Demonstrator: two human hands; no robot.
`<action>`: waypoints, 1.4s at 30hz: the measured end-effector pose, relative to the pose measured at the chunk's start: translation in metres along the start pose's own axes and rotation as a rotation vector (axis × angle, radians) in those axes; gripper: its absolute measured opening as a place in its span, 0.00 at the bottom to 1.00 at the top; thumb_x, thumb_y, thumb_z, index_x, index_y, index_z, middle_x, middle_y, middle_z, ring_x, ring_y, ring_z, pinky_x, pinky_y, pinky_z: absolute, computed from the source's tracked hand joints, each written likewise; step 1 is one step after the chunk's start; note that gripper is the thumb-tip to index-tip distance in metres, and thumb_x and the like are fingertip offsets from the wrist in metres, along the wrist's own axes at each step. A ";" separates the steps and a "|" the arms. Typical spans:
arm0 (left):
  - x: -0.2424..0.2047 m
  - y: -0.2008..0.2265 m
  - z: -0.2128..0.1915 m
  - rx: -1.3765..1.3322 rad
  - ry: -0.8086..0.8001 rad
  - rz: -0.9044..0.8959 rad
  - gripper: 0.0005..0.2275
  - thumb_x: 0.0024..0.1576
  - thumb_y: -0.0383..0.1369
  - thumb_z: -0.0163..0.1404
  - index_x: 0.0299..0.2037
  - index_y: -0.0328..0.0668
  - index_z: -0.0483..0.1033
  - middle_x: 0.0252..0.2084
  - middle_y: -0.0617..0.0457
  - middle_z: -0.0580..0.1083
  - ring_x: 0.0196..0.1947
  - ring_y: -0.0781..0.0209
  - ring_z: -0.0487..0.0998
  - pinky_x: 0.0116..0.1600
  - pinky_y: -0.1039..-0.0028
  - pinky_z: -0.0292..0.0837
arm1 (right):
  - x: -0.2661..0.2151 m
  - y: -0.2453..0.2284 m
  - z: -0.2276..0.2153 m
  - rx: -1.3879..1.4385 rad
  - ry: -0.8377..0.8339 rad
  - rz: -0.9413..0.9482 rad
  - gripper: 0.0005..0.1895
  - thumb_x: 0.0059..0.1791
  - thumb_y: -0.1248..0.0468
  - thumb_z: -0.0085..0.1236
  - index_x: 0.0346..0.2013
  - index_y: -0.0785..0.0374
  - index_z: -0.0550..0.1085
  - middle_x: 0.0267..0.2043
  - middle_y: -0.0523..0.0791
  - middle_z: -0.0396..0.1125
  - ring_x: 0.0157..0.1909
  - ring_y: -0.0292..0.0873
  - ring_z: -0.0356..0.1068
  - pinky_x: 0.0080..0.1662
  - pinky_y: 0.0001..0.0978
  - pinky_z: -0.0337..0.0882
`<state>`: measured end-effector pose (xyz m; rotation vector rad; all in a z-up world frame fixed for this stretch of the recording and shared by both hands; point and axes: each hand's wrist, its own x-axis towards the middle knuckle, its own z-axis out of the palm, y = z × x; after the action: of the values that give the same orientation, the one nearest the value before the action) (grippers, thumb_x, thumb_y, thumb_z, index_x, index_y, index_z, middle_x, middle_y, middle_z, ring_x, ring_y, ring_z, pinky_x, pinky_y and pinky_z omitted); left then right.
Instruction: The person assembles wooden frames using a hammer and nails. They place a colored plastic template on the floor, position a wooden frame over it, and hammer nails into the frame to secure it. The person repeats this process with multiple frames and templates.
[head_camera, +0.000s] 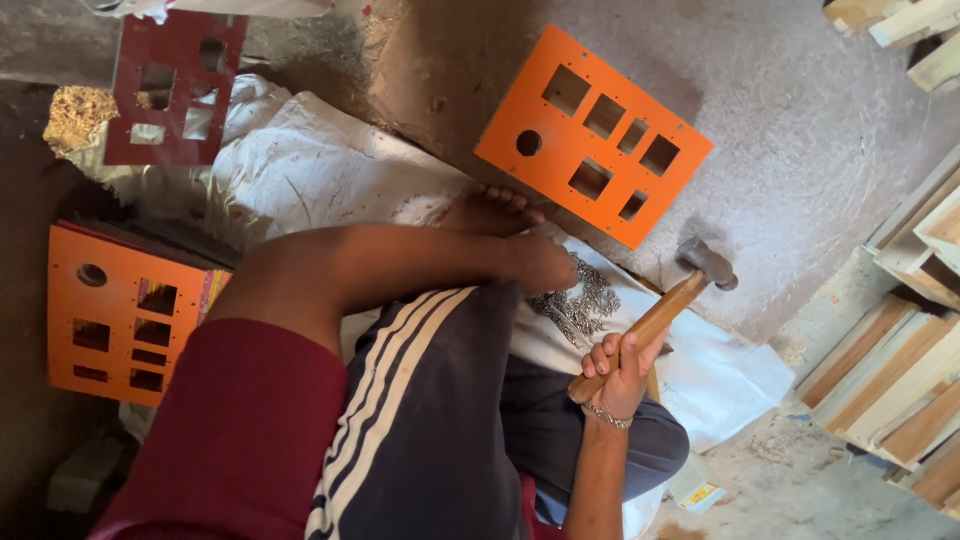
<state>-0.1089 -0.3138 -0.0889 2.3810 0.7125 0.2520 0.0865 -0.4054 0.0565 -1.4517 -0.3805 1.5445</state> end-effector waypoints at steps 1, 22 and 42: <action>0.002 0.001 0.000 -0.093 -0.050 -0.017 0.03 0.54 0.30 0.51 0.32 0.46 0.78 0.37 0.48 0.77 0.40 0.49 0.80 0.39 0.57 0.76 | 0.000 0.000 -0.001 -0.003 0.001 0.000 0.39 0.60 0.63 0.42 0.81 0.39 0.36 0.32 0.42 0.59 0.24 0.32 0.58 0.26 0.23 0.65; -0.024 -0.055 -0.201 -1.035 0.949 -0.588 0.05 0.62 0.29 0.53 0.41 0.35 0.77 0.29 0.56 0.76 0.28 0.73 0.77 0.35 0.79 0.76 | -0.001 0.000 0.002 0.031 -0.028 -0.018 0.38 0.60 0.64 0.41 0.80 0.38 0.39 0.32 0.42 0.59 0.25 0.32 0.58 0.26 0.24 0.65; -0.022 -0.118 -0.193 -0.236 0.999 -0.314 0.05 0.61 0.25 0.56 0.44 0.39 0.76 0.42 0.50 0.75 0.43 0.51 0.78 0.47 0.64 0.74 | -0.027 -0.024 0.054 -0.391 0.101 -0.164 0.44 0.55 0.72 0.45 0.82 0.52 0.38 0.29 0.44 0.62 0.22 0.33 0.60 0.25 0.27 0.65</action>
<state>-0.2446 -0.1480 -0.0115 1.7766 1.3749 1.3429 0.0442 -0.3948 0.1042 -1.7407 -0.7534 1.3055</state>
